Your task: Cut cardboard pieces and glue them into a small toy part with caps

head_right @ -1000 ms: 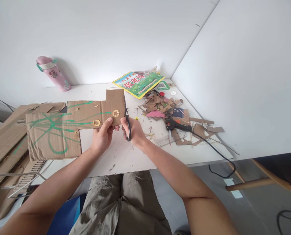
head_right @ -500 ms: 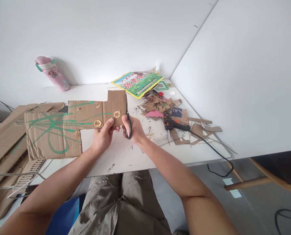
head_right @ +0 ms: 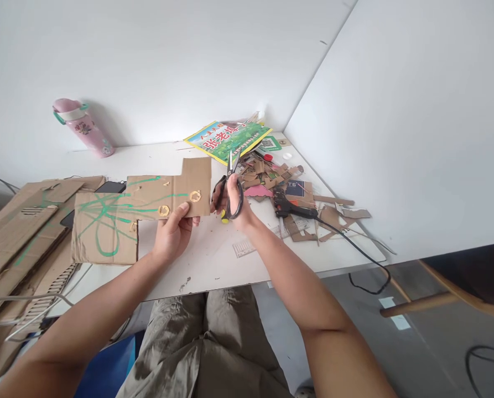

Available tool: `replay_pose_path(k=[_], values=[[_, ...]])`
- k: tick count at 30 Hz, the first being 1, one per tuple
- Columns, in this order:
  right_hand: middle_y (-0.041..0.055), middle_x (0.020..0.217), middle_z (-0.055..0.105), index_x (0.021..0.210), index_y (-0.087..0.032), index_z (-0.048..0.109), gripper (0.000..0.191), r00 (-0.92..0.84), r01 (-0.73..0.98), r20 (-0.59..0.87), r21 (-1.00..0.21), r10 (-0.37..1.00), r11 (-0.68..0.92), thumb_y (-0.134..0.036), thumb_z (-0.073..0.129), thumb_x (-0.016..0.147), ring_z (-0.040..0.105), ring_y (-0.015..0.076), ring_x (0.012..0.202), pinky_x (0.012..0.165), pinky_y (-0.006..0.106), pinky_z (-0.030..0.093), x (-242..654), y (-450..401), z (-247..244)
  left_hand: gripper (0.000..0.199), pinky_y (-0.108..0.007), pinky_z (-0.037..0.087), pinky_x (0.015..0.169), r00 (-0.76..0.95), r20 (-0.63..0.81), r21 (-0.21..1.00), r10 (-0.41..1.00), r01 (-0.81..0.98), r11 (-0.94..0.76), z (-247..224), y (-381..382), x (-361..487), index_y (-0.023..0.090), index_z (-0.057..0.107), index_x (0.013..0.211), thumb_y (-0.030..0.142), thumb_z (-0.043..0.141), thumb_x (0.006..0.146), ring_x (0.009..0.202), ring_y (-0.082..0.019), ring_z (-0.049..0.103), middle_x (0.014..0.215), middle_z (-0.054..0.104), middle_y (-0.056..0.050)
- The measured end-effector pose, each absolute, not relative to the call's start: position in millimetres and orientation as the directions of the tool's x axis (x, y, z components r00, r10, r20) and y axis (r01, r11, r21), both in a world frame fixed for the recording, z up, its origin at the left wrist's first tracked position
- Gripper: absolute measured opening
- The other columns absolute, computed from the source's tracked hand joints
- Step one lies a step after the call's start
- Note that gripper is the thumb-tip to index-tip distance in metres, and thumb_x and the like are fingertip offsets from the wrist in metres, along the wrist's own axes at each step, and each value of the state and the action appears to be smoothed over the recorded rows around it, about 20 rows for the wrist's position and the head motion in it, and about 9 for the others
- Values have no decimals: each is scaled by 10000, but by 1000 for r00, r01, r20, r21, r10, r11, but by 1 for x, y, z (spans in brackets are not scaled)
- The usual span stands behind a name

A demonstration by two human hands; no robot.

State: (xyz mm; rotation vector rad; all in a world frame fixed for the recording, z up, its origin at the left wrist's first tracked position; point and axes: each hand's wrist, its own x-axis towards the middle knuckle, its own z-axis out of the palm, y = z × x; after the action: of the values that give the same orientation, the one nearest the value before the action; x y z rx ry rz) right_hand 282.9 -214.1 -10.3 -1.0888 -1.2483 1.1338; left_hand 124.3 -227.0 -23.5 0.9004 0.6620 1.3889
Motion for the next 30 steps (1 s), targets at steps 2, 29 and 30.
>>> replay_pose_path(k=[2,29,30], values=[[47,691,664,773,-284,558,910,-107,-15,138,-990,985,137,-1171,365,711,719,244,702,606,354,602,282,-216,-11,446,-232,504,496,67,108,844,992,-533,-55,-23,-222,120,223,566,622,400,964,717,502,-101,550,553,550,48],[-17,553,519,718,-259,535,961,-118,114,112,-985,987,126,-1201,360,641,547,146,450,434,300,502,260,-233,-6,435,-327,623,521,48,143,899,989,-424,-109,-23,-222,123,237,635,636,523,963,656,585,-225,726,505,578,26],[-14,549,531,729,-257,544,968,-121,125,116,-983,986,131,-1202,353,640,565,152,455,439,297,501,262,-232,-6,438,-319,611,507,49,145,903,988,-416,-111,-23,-222,123,237,634,632,526,963,661,572,-216,716,509,578,27]])
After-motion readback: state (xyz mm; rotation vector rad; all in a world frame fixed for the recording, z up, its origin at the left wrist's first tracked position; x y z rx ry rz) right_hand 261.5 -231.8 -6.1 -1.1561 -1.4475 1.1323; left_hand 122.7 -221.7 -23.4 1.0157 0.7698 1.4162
